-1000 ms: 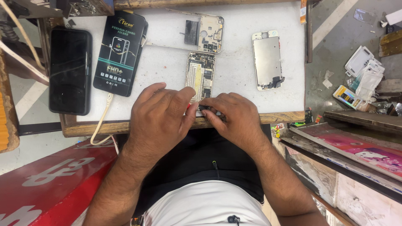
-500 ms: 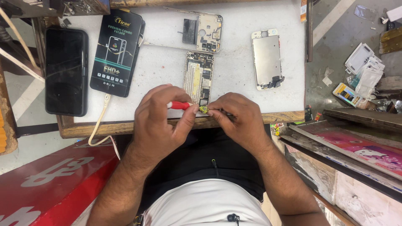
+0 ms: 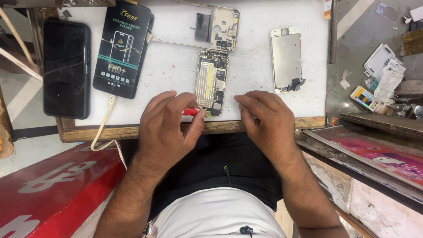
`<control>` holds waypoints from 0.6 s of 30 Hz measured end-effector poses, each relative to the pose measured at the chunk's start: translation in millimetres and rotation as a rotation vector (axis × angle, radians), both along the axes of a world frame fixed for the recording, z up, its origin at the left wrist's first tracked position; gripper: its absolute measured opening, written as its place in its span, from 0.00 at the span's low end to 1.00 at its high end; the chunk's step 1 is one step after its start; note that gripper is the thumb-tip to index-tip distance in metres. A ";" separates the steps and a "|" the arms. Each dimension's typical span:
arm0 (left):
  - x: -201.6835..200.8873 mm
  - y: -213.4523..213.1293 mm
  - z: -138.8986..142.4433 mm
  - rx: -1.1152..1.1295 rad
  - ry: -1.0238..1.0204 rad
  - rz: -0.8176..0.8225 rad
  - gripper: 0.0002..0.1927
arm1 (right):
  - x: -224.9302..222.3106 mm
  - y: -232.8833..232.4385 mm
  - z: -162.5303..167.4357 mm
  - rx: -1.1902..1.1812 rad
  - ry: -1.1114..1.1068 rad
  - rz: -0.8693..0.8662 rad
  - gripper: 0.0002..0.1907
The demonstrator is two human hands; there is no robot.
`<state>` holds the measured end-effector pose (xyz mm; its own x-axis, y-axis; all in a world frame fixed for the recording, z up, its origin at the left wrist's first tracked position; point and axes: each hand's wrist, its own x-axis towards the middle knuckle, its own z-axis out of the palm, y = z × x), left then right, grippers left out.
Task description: The person disassembles a white smartphone, removes the back cover, and uses a screwdriver to unscrew components on the motherboard. The person handles the phone, back cover, and internal parts on a cluttered workbench.
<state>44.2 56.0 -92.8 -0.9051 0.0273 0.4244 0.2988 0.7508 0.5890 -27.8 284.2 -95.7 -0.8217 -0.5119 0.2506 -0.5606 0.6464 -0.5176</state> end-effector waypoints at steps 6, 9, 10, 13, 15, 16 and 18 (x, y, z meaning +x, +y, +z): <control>-0.1 -0.3 2.9 -0.038 -0.001 -0.018 0.26 | 5.3 -10.8 0.3 0.005 -0.009 0.166 0.17; -0.6 -0.5 3.7 -0.024 -0.025 -0.033 0.26 | 3.8 -17.1 -3.2 0.060 0.058 0.182 0.16; -1.0 -0.7 3.7 -0.024 -0.016 -0.029 0.26 | 3.5 -17.8 -3.8 0.060 0.057 0.178 0.16; -2.6 -1.1 4.6 -0.028 -0.012 -0.022 0.26 | 3.8 -18.9 -5.5 0.067 0.052 0.168 0.15; -3.7 -0.7 6.9 -0.035 -0.029 -0.024 0.26 | 4.0 -18.9 -7.2 0.079 0.054 0.159 0.15; -4.1 0.2 9.0 -0.051 -0.024 -0.037 0.25 | 4.3 -18.5 -8.0 0.078 0.047 0.156 0.15; -4.5 2.9 14.6 -0.086 -0.014 -0.060 0.24 | 4.4 -18.0 -9.7 0.072 0.036 0.154 0.16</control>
